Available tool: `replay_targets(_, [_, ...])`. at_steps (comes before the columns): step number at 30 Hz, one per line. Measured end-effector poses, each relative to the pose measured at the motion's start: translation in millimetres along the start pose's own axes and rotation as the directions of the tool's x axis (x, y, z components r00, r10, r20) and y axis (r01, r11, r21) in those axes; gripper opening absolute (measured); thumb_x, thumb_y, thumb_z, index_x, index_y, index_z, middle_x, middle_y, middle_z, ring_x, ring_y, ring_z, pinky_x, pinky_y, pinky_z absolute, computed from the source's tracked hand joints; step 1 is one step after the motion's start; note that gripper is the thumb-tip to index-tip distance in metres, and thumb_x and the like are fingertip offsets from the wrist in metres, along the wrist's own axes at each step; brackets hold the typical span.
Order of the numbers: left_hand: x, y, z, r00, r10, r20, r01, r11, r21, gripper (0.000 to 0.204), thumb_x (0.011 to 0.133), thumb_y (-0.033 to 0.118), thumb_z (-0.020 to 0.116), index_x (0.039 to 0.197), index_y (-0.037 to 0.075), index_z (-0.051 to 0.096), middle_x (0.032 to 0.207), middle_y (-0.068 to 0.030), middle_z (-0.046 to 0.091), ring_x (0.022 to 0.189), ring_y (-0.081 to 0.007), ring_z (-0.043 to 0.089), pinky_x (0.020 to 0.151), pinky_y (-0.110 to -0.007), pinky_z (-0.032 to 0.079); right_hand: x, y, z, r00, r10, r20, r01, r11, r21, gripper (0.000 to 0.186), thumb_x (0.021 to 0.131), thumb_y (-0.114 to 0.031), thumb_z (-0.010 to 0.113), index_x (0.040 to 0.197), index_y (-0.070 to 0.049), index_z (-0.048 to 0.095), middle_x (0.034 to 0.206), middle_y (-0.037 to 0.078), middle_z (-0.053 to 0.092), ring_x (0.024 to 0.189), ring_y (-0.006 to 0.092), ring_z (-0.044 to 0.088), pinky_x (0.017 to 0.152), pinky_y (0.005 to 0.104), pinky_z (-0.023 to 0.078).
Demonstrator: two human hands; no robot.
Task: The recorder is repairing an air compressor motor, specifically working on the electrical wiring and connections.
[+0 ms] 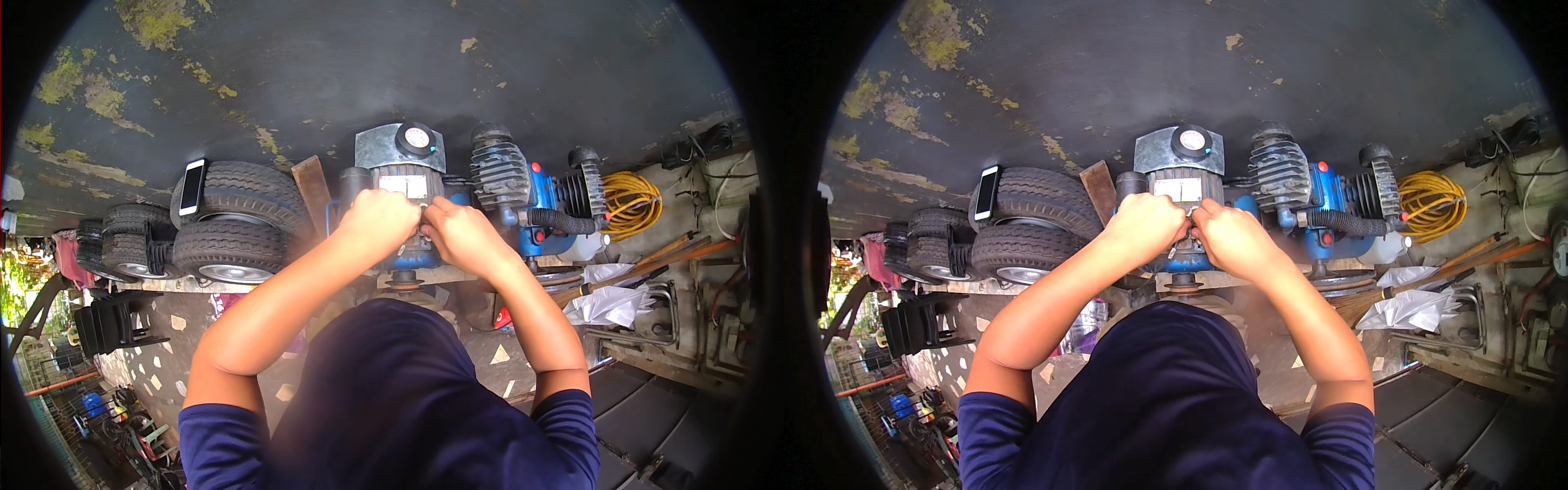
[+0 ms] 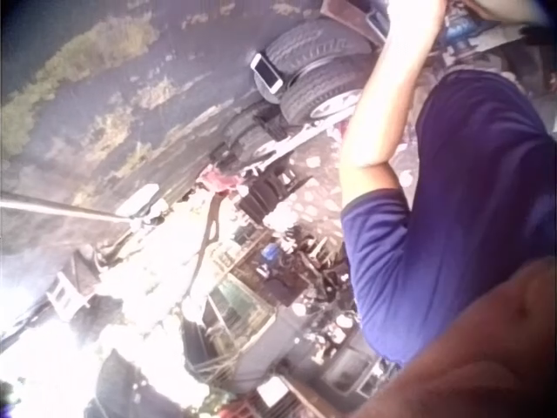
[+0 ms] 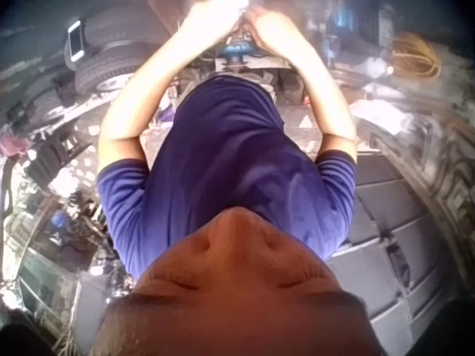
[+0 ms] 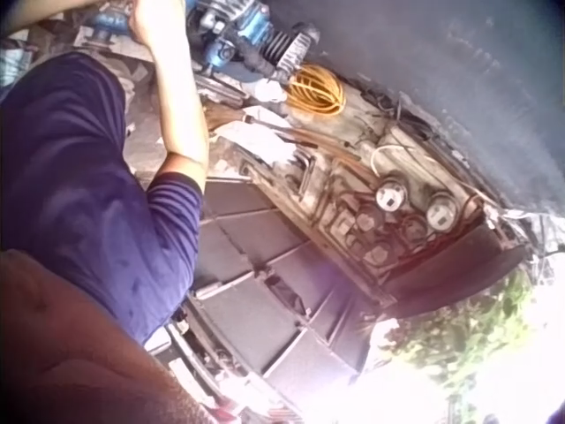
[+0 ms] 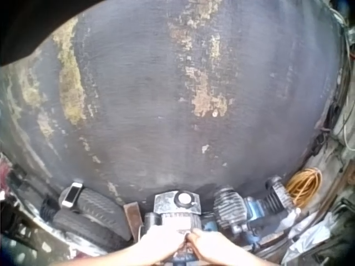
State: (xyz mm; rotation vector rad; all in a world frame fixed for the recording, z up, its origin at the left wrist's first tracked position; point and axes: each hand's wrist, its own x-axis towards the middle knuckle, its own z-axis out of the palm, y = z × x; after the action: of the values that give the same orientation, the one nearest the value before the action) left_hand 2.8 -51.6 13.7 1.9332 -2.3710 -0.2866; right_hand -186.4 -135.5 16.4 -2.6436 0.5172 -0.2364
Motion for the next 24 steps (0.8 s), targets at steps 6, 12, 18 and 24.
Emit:
replay_targets(6, [-16, -4, 0, 0.996, -0.051, -0.069, 0.043, 0.993, -0.108, 0.022, 0.093, 0.021, 0.07, 0.09, -0.001, 0.075, 0.094, -0.0222, 0.074, 0.081, -0.0401, 0.077, 0.072, -0.05, 0.062, 6, -16, 3, 0.991, 0.132, 0.032, -0.133, 0.99, 0.038, 0.023, 0.102, -0.02, 0.067, 0.095, 0.002, 0.064, 0.096, 0.022, 0.069, 0.085, 0.0468, 0.071, 0.073, 0.0557, 0.056])
replay_targets(12, [-39, -11, 16, 0.945, -0.072, -0.319, -0.037, 0.946, -0.323, 0.019, 0.088, 0.016, 0.071, 0.092, -0.003, 0.07, 0.093, -0.0219, 0.071, 0.079, -0.0422, 0.072, 0.073, -0.049, 0.058, 17, -37, 19, 0.95, 0.307, -0.06, -0.307, 0.952, 0.013, 0.027, 0.102, -0.023, 0.068, 0.093, 0.003, 0.068, 0.097, 0.024, 0.073, 0.086, 0.0474, 0.072, 0.076, 0.0566, 0.058])
replay_targets(18, [-44, -5, 9, 0.934, -0.295, -0.202, 0.137, 0.818, -0.558, 0.027, 0.082, 0.019, 0.078, 0.088, -0.006, 0.073, 0.086, -0.02, 0.07, 0.074, -0.0367, 0.072, 0.07, -0.046, 0.057, 11, -28, 6, 0.931, 0.361, 0.055, -0.347, 0.825, 0.446, 0.033, 0.107, -0.026, 0.064, 0.1, 0.003, 0.076, 0.089, 0.019, 0.073, 0.08, 0.031, 0.072, 0.075, 0.0429, 0.055])
replay_targets(24, [-42, 12, 9, 0.884, -0.394, -0.251, 0.144, 0.741, -0.656, 0.031, 0.084, 0.023, 0.084, 0.093, -0.005, 0.073, 0.087, -0.0184, 0.072, 0.072, -0.0304, 0.073, 0.067, -0.043, 0.057, 2, -6, -18, 0.953, 0.29, -0.091, -0.23, 0.883, 0.409, 0.02, 0.091, -0.001, 0.074, 0.111, 0.002, 0.076, 0.094, 0.011, 0.07, 0.079, 0.0192, 0.067, 0.076, 0.0352, 0.054])
